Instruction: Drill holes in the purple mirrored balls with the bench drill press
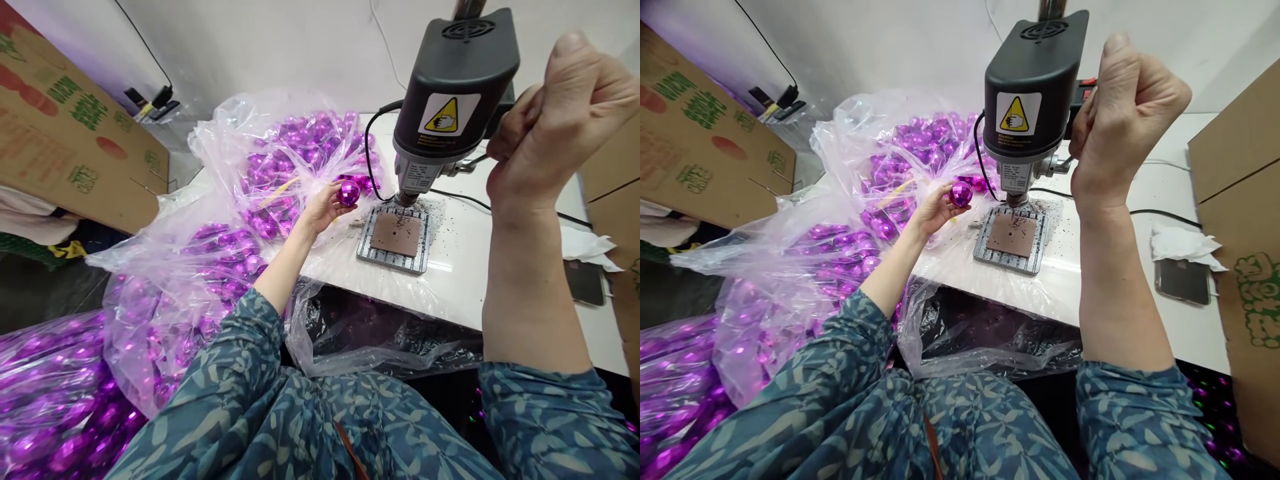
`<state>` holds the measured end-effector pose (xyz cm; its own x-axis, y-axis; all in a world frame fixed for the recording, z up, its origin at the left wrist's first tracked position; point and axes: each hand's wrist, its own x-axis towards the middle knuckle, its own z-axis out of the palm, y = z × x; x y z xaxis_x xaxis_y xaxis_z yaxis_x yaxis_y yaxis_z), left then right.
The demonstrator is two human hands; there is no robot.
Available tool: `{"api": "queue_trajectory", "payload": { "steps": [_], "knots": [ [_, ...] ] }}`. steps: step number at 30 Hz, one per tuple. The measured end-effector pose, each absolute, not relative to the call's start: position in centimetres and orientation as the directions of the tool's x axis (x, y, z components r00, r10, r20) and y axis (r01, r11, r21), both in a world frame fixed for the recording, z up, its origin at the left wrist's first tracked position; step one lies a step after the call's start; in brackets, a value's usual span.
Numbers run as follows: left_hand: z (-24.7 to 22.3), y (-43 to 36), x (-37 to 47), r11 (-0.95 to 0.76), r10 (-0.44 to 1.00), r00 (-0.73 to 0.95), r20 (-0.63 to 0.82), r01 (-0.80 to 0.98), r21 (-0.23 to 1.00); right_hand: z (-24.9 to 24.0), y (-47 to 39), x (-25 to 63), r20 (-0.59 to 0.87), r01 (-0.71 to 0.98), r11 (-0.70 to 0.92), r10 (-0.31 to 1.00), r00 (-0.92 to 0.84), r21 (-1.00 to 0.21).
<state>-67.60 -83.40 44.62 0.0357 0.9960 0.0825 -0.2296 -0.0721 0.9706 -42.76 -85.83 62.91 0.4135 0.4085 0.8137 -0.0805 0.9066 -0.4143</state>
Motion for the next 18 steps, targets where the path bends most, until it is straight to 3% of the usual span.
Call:
{"api": "queue_trajectory", "payload": {
  "steps": [3,10,14,18],
  "knots": [
    [44.5,-85.0,-66.7,-0.003,0.994,0.098,0.039,-0.348,0.937,62.9,-85.7,-42.7,0.820,-0.082,0.910,0.403,0.406,-0.406],
    [42.7,-86.2,-63.9,0.048,0.997,0.075,-0.017,-0.432,0.901,62.5,-85.1,-42.7,0.816,-0.112,0.911,0.407,0.410,-0.398],
    [41.2,-86.3,-62.1,-0.004,1.000,0.001,0.005,-0.354,0.935,62.7,-84.9,-42.9,0.792,-0.109,0.898,0.429,0.433,-0.427],
    [39.9,-86.3,-60.4,-0.120,0.992,0.005,0.126,-0.245,0.962,63.6,-86.0,-43.3,0.717,-0.129,0.837,0.526,0.458,-0.531]
  ]
}}
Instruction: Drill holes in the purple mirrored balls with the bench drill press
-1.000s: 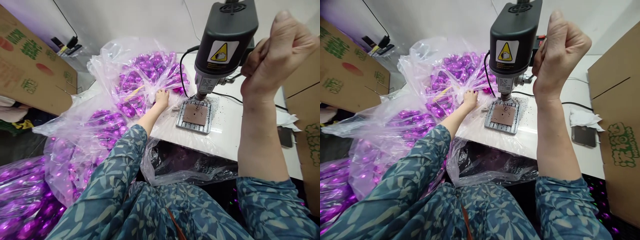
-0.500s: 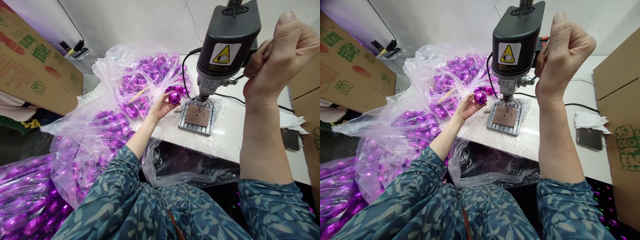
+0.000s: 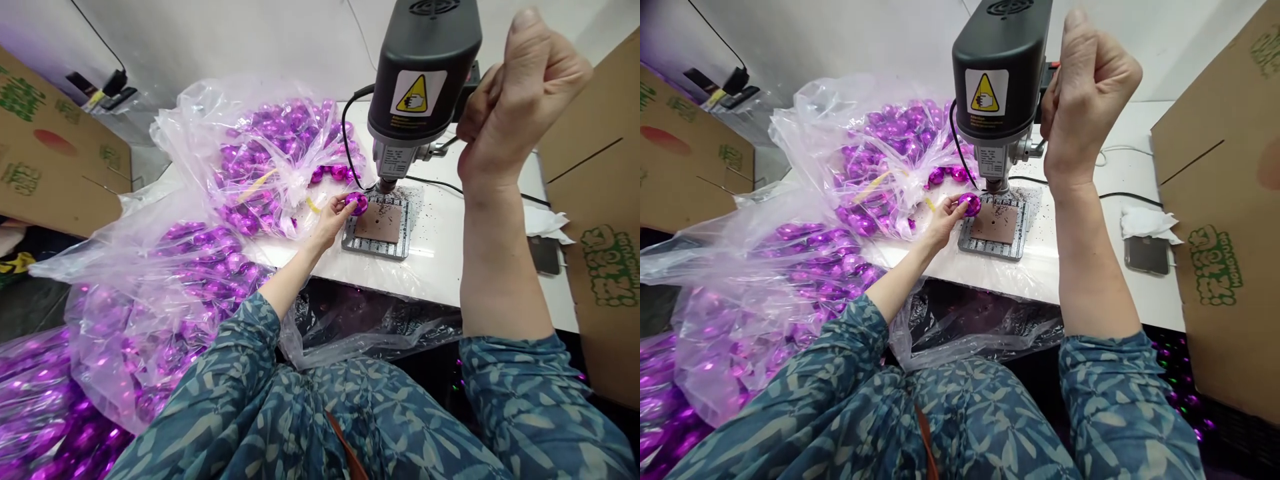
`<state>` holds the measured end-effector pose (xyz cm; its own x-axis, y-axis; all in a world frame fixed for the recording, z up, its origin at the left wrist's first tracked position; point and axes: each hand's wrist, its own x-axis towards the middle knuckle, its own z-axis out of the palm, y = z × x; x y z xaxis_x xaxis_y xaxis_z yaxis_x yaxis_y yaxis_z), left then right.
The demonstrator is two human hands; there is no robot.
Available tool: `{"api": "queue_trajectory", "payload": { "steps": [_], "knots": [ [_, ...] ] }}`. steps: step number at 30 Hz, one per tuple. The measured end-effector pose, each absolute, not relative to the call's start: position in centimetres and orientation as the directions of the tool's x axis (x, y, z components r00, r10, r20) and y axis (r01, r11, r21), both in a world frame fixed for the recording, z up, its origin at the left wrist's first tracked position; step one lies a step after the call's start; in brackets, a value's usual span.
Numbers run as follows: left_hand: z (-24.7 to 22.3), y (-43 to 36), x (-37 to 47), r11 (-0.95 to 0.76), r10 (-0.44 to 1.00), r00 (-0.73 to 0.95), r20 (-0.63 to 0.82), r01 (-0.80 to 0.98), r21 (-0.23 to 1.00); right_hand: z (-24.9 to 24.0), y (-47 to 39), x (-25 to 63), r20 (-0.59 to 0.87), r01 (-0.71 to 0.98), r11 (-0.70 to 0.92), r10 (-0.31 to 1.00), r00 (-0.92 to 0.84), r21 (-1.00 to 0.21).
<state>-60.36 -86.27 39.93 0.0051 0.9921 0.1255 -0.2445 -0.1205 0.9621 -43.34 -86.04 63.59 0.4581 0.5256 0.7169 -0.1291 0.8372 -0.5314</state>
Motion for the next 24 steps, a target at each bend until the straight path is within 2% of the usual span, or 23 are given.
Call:
{"api": "queue_trajectory", "payload": {
  "steps": [5,12,19,24],
  "knots": [
    [38.5,-85.9,-58.6,-0.175,0.981,0.055,0.186,-0.164,0.971,64.5,-87.7,-43.7,0.672,-0.113,0.773,0.605,0.427,-0.625],
    [37.8,-85.5,-57.2,-0.223,0.970,0.071,0.234,-0.133,0.966,64.4,-87.4,-43.9,0.627,-0.145,0.748,0.632,0.455,-0.648],
    [38.0,-85.8,-56.6,-0.267,0.956,0.112,0.271,-0.045,0.963,64.3,-87.0,-43.5,0.657,-0.152,0.774,0.610,0.443,-0.615],
    [37.3,-85.8,-56.4,-0.361,0.931,0.103,0.351,0.107,0.926,64.5,-87.5,-43.7,0.624,-0.181,0.749,0.640,0.448,-0.638]
  ]
}}
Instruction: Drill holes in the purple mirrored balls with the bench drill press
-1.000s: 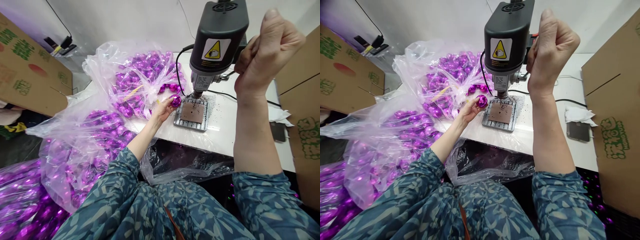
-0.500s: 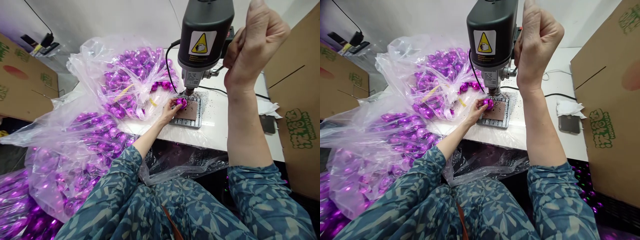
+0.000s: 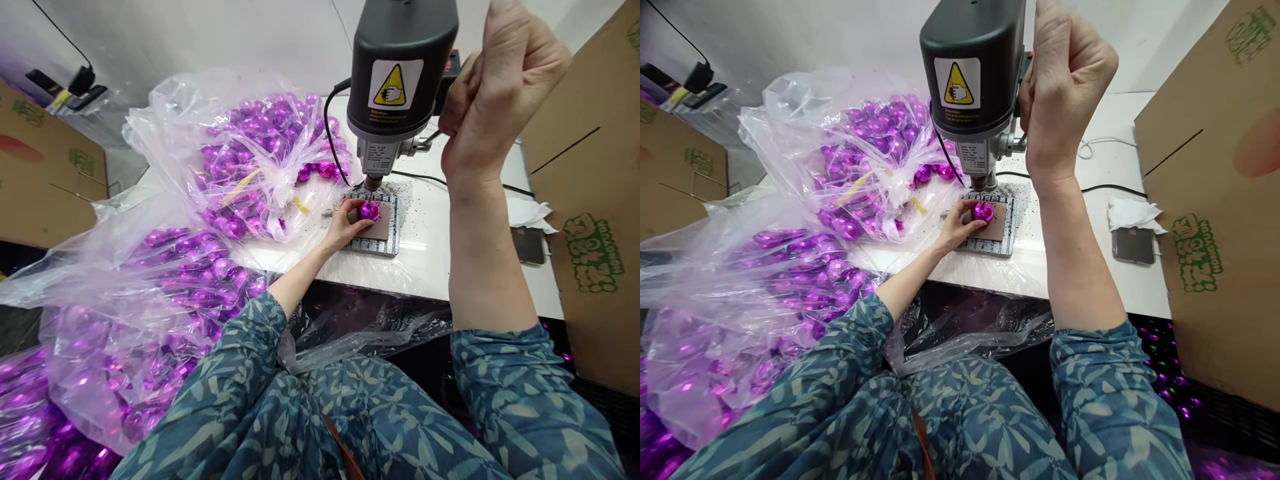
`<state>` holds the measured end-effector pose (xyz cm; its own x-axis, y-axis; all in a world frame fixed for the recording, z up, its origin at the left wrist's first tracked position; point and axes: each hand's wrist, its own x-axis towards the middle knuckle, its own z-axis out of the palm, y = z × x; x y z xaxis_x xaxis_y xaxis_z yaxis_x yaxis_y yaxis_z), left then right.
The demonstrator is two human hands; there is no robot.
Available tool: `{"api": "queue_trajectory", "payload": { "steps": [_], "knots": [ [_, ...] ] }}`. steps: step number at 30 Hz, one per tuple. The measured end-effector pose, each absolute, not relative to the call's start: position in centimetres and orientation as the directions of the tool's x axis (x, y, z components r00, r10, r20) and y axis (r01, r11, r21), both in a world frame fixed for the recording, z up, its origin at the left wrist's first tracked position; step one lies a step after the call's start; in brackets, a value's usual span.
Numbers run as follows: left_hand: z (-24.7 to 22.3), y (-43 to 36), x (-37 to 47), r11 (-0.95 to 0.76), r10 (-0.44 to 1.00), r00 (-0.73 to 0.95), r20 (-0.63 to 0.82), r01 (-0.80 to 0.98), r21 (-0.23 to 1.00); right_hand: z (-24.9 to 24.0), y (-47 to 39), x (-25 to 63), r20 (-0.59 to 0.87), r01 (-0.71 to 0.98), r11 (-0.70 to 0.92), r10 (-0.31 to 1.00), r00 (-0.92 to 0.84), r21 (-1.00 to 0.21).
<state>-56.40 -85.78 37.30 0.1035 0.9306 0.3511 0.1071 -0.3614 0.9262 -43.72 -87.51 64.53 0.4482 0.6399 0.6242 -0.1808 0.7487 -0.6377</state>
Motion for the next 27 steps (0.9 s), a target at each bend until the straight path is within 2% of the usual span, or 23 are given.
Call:
{"api": "queue_trajectory", "payload": {
  "steps": [5,7,10,12,20,27],
  "knots": [
    [37.4,-86.0,-56.6,-0.410,0.910,0.138,0.390,0.182,0.894,64.1,-87.1,-43.5,0.669,-0.044,0.757,0.602,0.436,-0.652],
    [37.6,-86.1,-56.6,-0.420,0.905,0.154,0.396,0.185,0.888,63.5,-86.5,-43.2,0.724,-0.008,0.804,0.540,0.429,-0.595],
    [37.7,-86.2,-56.6,-0.435,0.898,0.165,0.408,0.191,0.880,62.4,-86.1,-42.9,0.818,-0.003,0.897,0.405,0.409,-0.443],
    [37.7,-86.1,-56.5,-0.429,0.901,0.158,0.403,0.198,0.881,61.7,-86.6,-42.9,0.847,0.013,0.919,0.357,0.393,-0.394],
    [37.4,-86.0,-56.7,-0.451,0.891,0.181,0.417,0.232,0.862,58.9,-89.5,-42.9,0.869,0.163,0.908,0.298,0.395,-0.386],
    [36.8,-85.8,-56.7,-0.484,0.874,0.184,0.449,0.283,0.828,56.7,-89.0,-42.1,0.906,0.118,0.951,0.228,0.358,-0.286]
  ]
}}
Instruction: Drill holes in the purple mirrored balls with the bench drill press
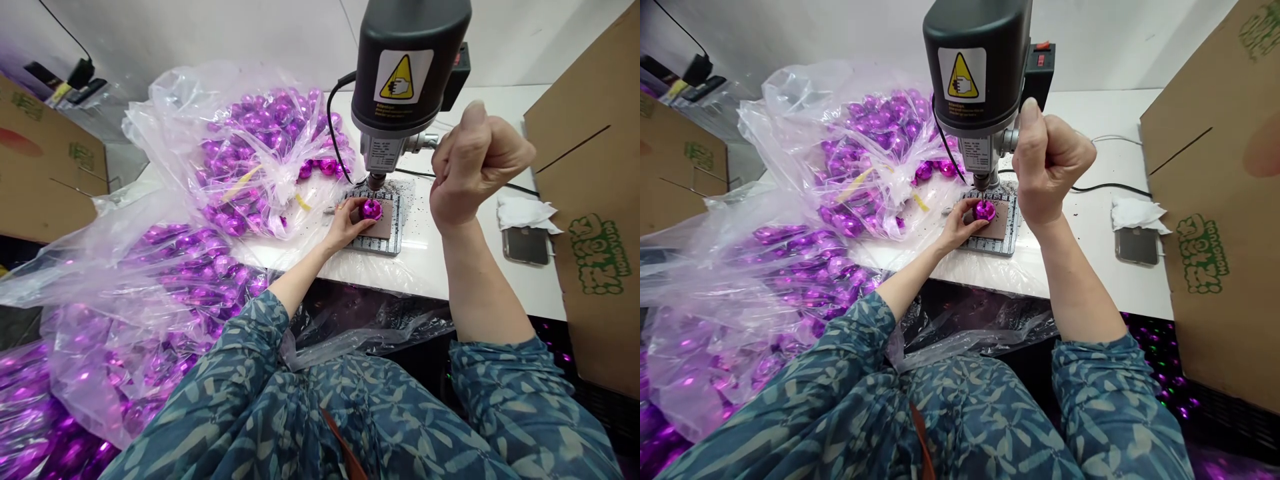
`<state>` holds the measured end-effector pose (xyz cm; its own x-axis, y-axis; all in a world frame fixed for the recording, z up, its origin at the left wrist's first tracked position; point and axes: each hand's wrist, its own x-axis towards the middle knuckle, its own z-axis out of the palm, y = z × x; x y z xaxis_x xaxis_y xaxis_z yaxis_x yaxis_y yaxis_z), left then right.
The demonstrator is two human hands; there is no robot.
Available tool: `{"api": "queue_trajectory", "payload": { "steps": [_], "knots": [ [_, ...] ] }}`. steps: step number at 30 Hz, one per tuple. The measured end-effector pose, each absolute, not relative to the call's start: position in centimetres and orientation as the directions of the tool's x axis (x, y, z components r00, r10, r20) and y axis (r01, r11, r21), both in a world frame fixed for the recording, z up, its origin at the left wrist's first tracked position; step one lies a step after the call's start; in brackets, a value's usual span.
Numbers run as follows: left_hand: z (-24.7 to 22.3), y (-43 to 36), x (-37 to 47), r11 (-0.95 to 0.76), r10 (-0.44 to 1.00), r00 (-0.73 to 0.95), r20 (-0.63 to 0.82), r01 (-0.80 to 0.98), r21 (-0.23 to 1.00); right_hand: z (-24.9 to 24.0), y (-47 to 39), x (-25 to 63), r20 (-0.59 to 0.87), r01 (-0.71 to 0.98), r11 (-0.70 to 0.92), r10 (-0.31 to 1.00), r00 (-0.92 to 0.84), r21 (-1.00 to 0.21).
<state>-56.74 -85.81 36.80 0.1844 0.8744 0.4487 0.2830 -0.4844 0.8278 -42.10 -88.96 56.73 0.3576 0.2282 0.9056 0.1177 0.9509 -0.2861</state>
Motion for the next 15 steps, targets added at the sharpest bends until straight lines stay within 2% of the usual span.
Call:
{"api": "queue_trajectory", "payload": {
  "steps": [8,15],
  "knots": [
    [37.1,-86.0,-56.7,-0.488,0.872,0.181,0.455,0.238,0.840,54.0,-88.0,-41.0,0.879,0.365,0.823,0.301,0.369,-0.435],
    [37.0,-86.0,-56.6,-0.481,0.876,0.172,0.451,0.219,0.849,53.0,-88.0,-40.6,0.923,0.163,0.946,0.219,0.316,-0.280]
  ]
}}
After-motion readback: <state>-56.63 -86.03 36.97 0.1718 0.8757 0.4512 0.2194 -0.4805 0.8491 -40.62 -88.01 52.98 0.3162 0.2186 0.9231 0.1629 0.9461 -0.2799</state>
